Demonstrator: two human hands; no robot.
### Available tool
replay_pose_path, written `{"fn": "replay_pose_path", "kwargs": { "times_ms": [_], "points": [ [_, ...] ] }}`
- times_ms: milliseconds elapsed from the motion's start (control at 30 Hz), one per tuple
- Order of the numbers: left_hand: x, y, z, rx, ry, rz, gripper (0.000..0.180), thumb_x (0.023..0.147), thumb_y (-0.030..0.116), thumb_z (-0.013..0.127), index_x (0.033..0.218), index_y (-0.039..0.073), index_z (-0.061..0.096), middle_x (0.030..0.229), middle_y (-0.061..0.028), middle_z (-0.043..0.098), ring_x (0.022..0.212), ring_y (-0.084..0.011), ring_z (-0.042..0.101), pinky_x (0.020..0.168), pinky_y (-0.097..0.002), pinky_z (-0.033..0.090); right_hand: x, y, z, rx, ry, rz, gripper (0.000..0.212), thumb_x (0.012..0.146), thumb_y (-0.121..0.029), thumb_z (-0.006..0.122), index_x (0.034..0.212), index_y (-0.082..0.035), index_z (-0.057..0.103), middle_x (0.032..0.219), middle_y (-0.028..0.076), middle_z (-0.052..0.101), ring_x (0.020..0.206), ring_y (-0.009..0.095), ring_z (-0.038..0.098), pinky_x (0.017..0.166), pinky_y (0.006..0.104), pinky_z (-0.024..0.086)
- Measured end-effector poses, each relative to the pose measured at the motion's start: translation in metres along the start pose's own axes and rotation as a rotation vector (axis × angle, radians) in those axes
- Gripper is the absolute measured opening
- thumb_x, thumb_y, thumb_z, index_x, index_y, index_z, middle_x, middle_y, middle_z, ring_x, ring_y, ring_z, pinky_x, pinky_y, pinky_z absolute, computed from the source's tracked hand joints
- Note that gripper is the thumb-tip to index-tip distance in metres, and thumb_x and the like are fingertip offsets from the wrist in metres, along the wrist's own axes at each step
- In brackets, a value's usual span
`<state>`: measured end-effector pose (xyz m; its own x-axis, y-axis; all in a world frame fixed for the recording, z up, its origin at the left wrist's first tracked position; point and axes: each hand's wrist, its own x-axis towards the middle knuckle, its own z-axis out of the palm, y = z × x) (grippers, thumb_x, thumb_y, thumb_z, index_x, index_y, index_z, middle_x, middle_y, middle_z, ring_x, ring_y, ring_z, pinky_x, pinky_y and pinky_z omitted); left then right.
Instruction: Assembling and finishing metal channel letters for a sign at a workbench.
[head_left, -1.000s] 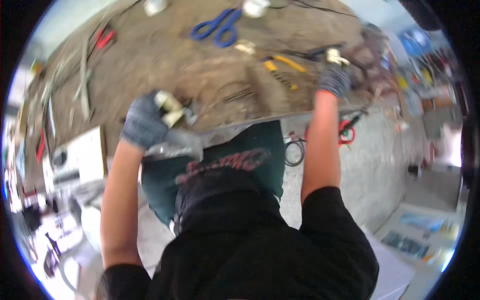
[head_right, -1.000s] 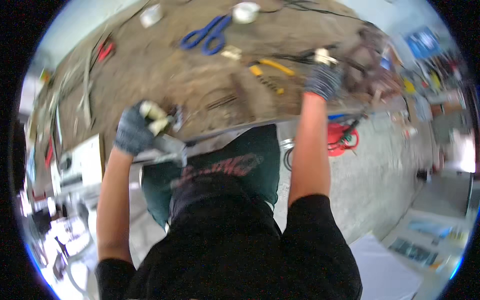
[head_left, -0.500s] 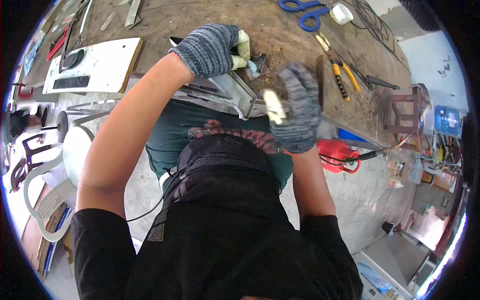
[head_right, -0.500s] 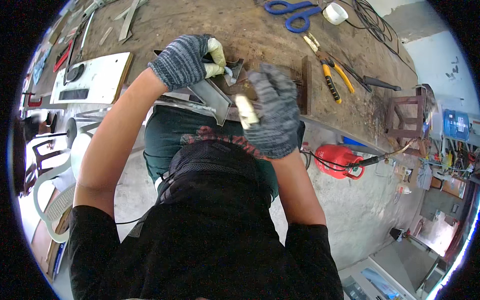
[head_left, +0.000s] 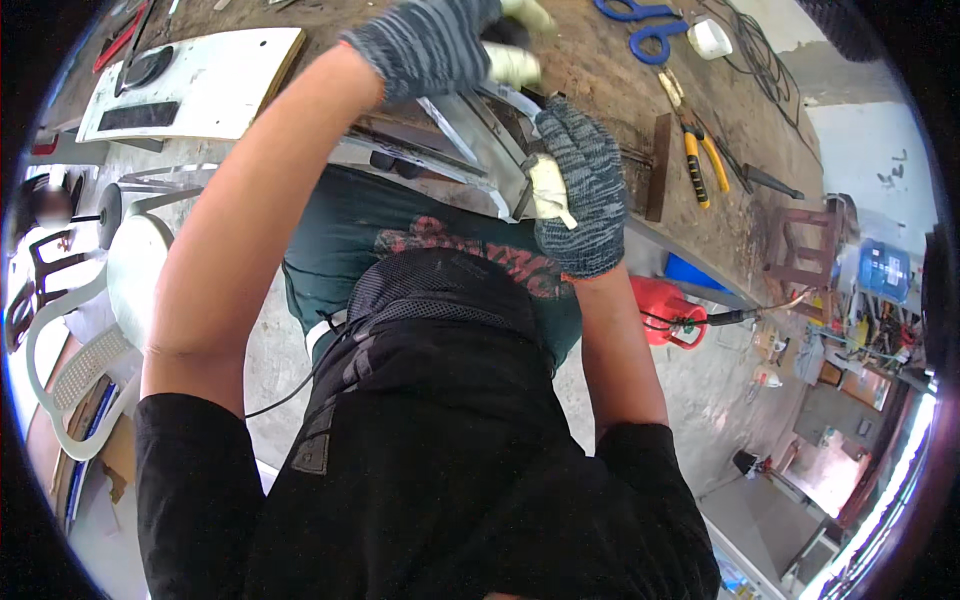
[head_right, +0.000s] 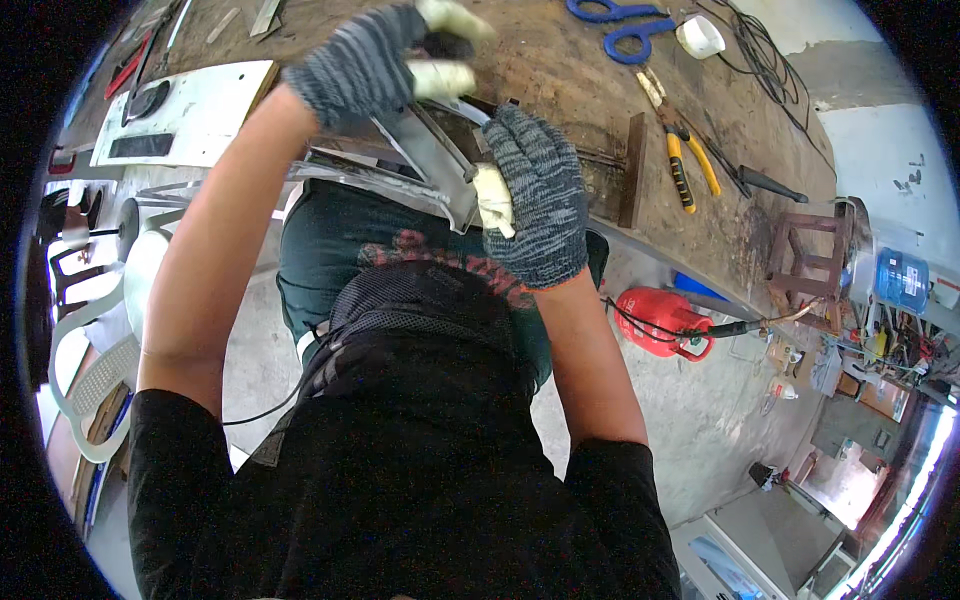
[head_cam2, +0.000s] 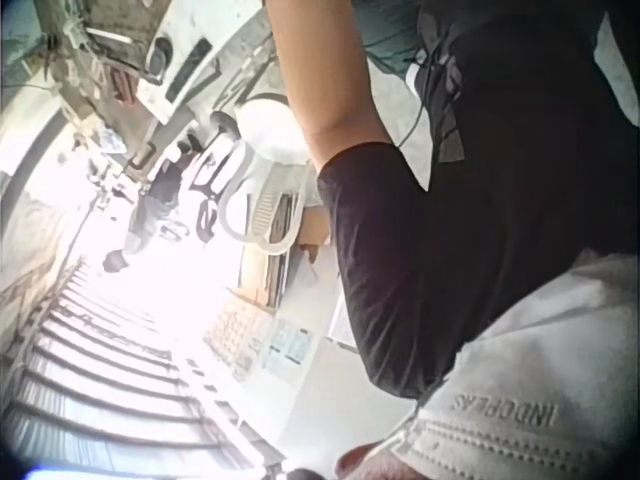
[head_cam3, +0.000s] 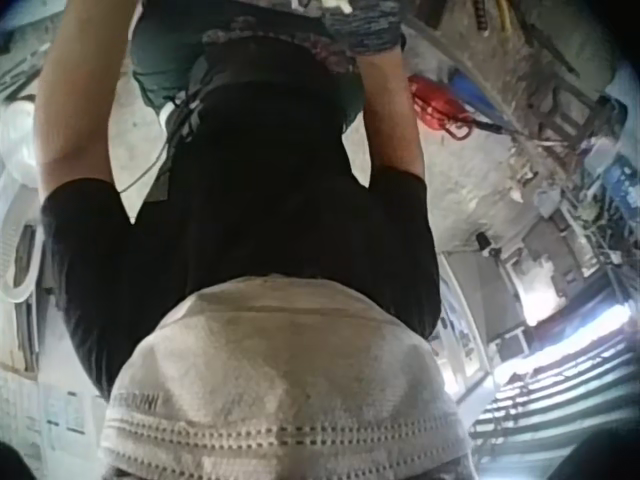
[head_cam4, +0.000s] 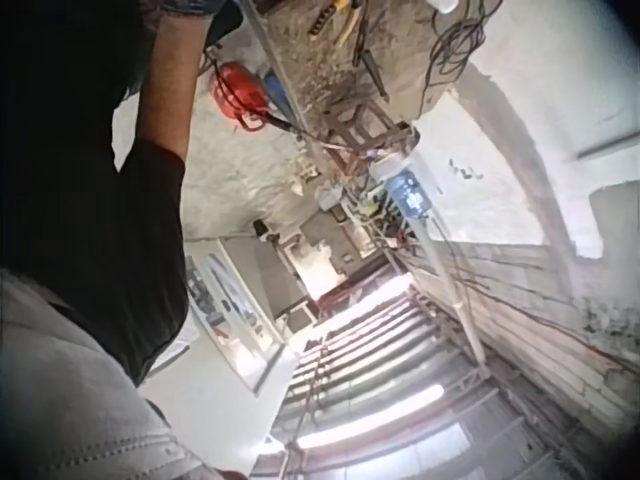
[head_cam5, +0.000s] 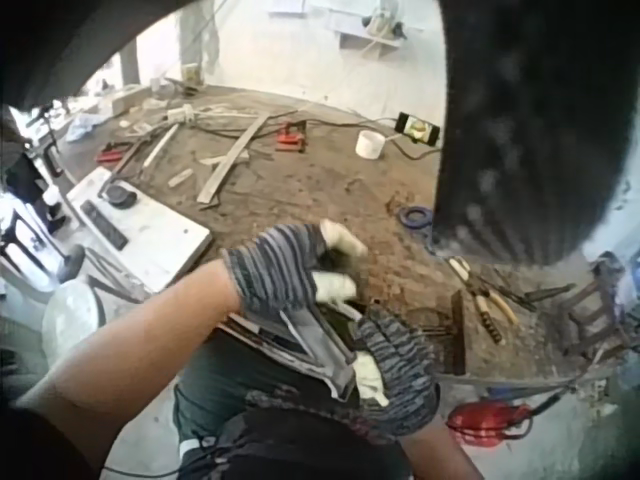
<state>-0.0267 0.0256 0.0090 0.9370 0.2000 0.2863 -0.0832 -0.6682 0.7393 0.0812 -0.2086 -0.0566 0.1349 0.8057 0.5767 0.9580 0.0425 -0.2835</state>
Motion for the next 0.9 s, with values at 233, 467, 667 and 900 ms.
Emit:
{"fn": "replay_pose_path", "kwargs": {
  "times_ms": [233, 467, 667, 900],
  "points": [
    [-0.073, 0.004, -0.036, 0.18, 0.398, -0.171, 0.04, 0.093, 0.022, 0.076, 0.13, 0.008, 0.068, 0.116, -0.0093, 0.074, 0.109, -0.0178, 0.068, 0.099, -0.0327, 0.053, -0.003, 0.005, 0.004, 0.016, 0.008, 0.018, 0.057, 0.076, -0.014, 0.07, 0.132, -0.004, 0.066, 0.14, 0.02, 0.062, 0.129, 0.038, 0.058, 0.115, 0.0507, 0.04],
    [-0.15, 0.007, 0.008, 0.271, 0.593, -0.197, 0.051, 0.089, 0.017, 0.082, 0.135, 0.003, 0.064, 0.132, -0.0122, 0.065, 0.122, -0.0228, 0.06, 0.11, -0.0386, 0.046, -0.001, 0.0, 0.0, -0.007, 0.025, 0.024, 0.045, 0.087, -0.008, 0.065, 0.131, -0.003, 0.067, 0.14, 0.018, 0.064, 0.126, 0.035, 0.061, 0.11, 0.0451, 0.045],
    [-0.155, 0.01, 0.016, 0.383, 0.428, -0.189, 0.07, 0.074, 0.011, 0.085, 0.14, 0.016, 0.063, 0.142, -0.0225, 0.056, 0.13, -0.0407, 0.055, 0.112, -0.0468, 0.044, 0.002, -0.005, 0.0, 0.041, 0.086, 0.055, 0.046, 0.09, -0.006, 0.064, 0.135, -0.003, 0.064, 0.136, 0.018, 0.066, 0.123, 0.035, 0.063, 0.108, 0.0429, 0.047],
    [-0.139, -0.005, 0.017, 0.503, 0.349, -0.057, 0.051, 0.073, 0.008, 0.085, 0.122, 0.013, 0.073, 0.122, -0.0179, 0.068, 0.11, -0.0379, 0.066, 0.098, -0.0442, 0.053, -0.005, -0.004, -0.002, 0.222, 0.052, 0.213, 0.042, 0.096, -0.009, 0.063, 0.137, -0.001, 0.062, 0.136, 0.018, 0.066, 0.123, 0.033, 0.064, 0.108, 0.0425, 0.047]
  ]
}}
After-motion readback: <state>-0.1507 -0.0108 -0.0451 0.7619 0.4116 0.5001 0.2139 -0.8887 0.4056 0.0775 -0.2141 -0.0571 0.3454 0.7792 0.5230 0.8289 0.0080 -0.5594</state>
